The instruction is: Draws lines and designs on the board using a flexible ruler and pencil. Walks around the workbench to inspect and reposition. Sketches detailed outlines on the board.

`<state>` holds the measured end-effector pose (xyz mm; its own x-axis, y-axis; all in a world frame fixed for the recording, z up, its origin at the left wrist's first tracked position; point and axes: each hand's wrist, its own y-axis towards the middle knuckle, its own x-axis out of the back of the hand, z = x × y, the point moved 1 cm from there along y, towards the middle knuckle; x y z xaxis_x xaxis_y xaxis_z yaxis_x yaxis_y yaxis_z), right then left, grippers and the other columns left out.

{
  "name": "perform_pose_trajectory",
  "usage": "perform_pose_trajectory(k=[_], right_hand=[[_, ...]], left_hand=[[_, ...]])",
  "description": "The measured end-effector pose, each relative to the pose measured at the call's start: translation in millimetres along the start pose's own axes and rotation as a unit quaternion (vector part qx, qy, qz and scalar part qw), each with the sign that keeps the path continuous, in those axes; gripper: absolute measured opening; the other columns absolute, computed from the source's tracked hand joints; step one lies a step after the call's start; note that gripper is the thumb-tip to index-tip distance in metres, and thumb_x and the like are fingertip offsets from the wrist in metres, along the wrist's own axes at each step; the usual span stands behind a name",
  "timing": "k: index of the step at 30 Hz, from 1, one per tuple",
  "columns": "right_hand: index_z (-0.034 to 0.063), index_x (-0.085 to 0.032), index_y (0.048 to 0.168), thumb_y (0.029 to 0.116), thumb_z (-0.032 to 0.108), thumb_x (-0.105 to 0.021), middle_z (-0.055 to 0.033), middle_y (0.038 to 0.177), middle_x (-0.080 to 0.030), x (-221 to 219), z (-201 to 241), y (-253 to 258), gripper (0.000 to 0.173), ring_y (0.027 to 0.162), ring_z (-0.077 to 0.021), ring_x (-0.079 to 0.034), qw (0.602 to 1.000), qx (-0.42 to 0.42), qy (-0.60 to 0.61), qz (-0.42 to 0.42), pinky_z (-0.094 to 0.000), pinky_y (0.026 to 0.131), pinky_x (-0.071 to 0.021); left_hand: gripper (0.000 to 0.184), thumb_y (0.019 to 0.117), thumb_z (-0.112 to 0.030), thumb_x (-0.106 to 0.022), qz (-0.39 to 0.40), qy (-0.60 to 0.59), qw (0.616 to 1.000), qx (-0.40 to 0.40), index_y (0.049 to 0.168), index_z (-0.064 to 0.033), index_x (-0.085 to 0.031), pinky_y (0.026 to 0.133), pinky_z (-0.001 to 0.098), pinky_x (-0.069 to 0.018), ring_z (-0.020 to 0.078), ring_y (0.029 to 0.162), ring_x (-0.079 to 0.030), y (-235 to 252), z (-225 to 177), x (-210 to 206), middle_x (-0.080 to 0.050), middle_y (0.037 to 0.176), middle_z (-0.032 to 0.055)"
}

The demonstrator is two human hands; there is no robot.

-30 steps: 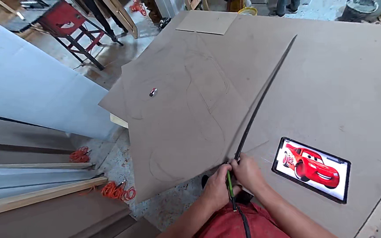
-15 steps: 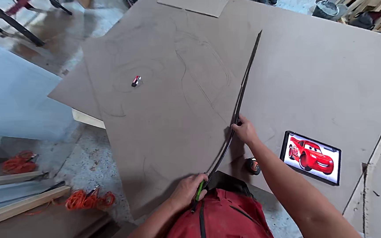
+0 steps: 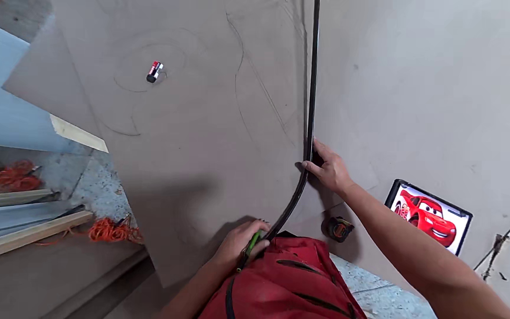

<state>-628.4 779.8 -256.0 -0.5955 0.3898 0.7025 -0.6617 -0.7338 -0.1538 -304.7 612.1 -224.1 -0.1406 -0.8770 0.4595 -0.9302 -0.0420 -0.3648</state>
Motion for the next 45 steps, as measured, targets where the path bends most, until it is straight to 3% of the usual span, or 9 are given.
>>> perform_pose_trajectory(k=[2, 3, 6, 9, 14, 23, 26, 40, 45], right_hand=[[0.0151, -0.045, 0.158, 0.0936, 0.063, -0.062, -0.0043, 0.15, -0.057, 1.4, -3.0, 3.3, 0.082, 0.138, -0.0235, -0.051, 0.999, 0.022, -0.033, -0.006, -0.0517, 0.115, -0.0388], [0.0165, -0.048, 0.155, 0.0931, 0.065, -0.06, -0.002, 0.151, -0.057, 1.6, -3.8, 5.8, 0.08, 0.142, -0.0245, -0.047, 0.998, 0.031, -0.048, -0.01, -0.0566, 0.116, -0.0346], [0.0167, -0.05, 0.154, 0.0952, 0.066, -0.056, 0.0006, 0.156, -0.052, 1.7, -7.8, 12.0, 0.077, 0.156, -0.0259, -0.027, 0.995, 0.071, -0.066, -0.002, -0.0639, 0.126, -0.0109], [0.0157, -0.044, 0.158, 0.0982, 0.067, -0.049, -0.0001, 0.161, -0.046, 3.8, -8.1, 18.4, 0.079, 0.158, -0.0272, -0.02, 0.99, 0.109, -0.084, 0.035, -0.068, 0.125, -0.0037], [0.013, -0.031, 0.163, 0.1019, 0.061, -0.046, -0.002, 0.167, -0.036, 7.1, -10.8, 27.8, 0.08, 0.158, -0.0217, -0.022, 0.979, 0.169, -0.083, 0.08, -0.0685, 0.125, -0.0018], [0.0094, -0.023, 0.165, 0.0919, 0.073, -0.054, -0.0049, 0.17, -0.029, 18.1, -18.8, 35.5, 0.102, 0.159, -0.0225, -0.019, 0.963, 0.208, -0.075, 0.152, -0.0639, 0.127, -0.0011], [0.01, -0.023, 0.165, 0.091, 0.074, -0.054, -0.0044, 0.169, -0.03, 17.0, -18.1, 37.8, 0.103, 0.159, -0.0223, -0.018, 0.963, 0.208, -0.075, 0.154, -0.0629, 0.127, -0.0008], [0.0117, -0.031, 0.163, 0.087, 0.074, -0.059, -0.0028, 0.166, -0.037, 13.8, -24.0, 42.7, 0.102, 0.157, -0.0221, -0.024, 0.959, 0.244, -0.072, 0.127, -0.0593, 0.129, -0.0062], [0.0134, -0.026, 0.165, 0.0869, 0.075, -0.059, -0.0026, 0.169, -0.031, 16.5, -23.0, 44.5, 0.105, 0.159, -0.0215, -0.02, 0.955, 0.237, -0.088, 0.152, -0.0585, 0.129, -0.0033]], left_hand=[[0.031, 0.105, -0.038, -0.056, -0.026, 0.029, 0.999, -0.013, 0.126, -0.0172, -0.066, 0.098, 0.0349, -0.0581, 0.0088, 0.114, -0.068, 15.1, -12.2, 8.1, -0.071, 0.128, -0.0026], [0.03, 0.1052, -0.037, -0.055, -0.033, 0.052, 0.998, -0.021, 0.126, -0.0178, -0.067, 0.099, 0.0338, -0.0574, 0.0077, 0.116, -0.067, 24.4, -18.3, 11.5, -0.07, 0.13, -0.0043], [0.032, 0.1029, -0.039, -0.06, 0.001, 0.117, 0.992, -0.053, 0.125, -0.0182, -0.069, 0.105, 0.0352, -0.0527, 0.0102, 0.125, -0.062, 54.7, -35.0, 12.4, -0.067, 0.135, -0.0045], [0.031, 0.102, -0.039, -0.06, 0.049, 0.154, 0.983, -0.089, 0.125, -0.0192, -0.068, 0.112, 0.0364, -0.0471, 0.0122, 0.136, -0.054, 75.8, -44.7, 0.2, -0.063, 0.142, -0.004], [0.027, 0.1024, -0.037, -0.061, 0.03, 0.159, 0.978, -0.133, 0.12, -0.018, -0.069, 0.114, 0.0384, -0.0448, 0.0146, 0.139, -0.051, 82.9, -40.0, -12.8, -0.063, 0.141, -0.0007], [0.026, 0.1028, -0.037, -0.061, 0.028, 0.137, 0.979, -0.15, 0.116, -0.0171, -0.07, 0.119, 0.0374, -0.04, 0.0134, 0.144, -0.046, 85.5, -33.2, -16.7, -0.061, 0.143, -0.0008], [0.025, 0.1025, -0.038, -0.061, 0.042, 0.144, 0.977, -0.155, 0.115, -0.0178, -0.07, 0.118, 0.0375, -0.0414, 0.0135, 0.142, -0.048, 87.6, -31.4, -10.2, -0.064, 0.138, -0.0019], [0.027, 0.102, -0.042, -0.062, 0.053, 0.132, 0.977, -0.158, 0.116, -0.0194, -0.068, 0.114, 0.037, -0.0451, 0.0106, 0.141, -0.05, 94.1, -22.9, -11.2, -0.06, 0.146, -0.0043], [0.029, 0.1026, -0.044, -0.06, 0.049, 0.13, 0.977, -0.161, 0.117, -0.0199, -0.066, 0.112, 0.0405, -0.0464, 0.0133, 0.139, -0.052, 94.8, -21.9, -12.8, -0.06, 0.146, -0.0024]])
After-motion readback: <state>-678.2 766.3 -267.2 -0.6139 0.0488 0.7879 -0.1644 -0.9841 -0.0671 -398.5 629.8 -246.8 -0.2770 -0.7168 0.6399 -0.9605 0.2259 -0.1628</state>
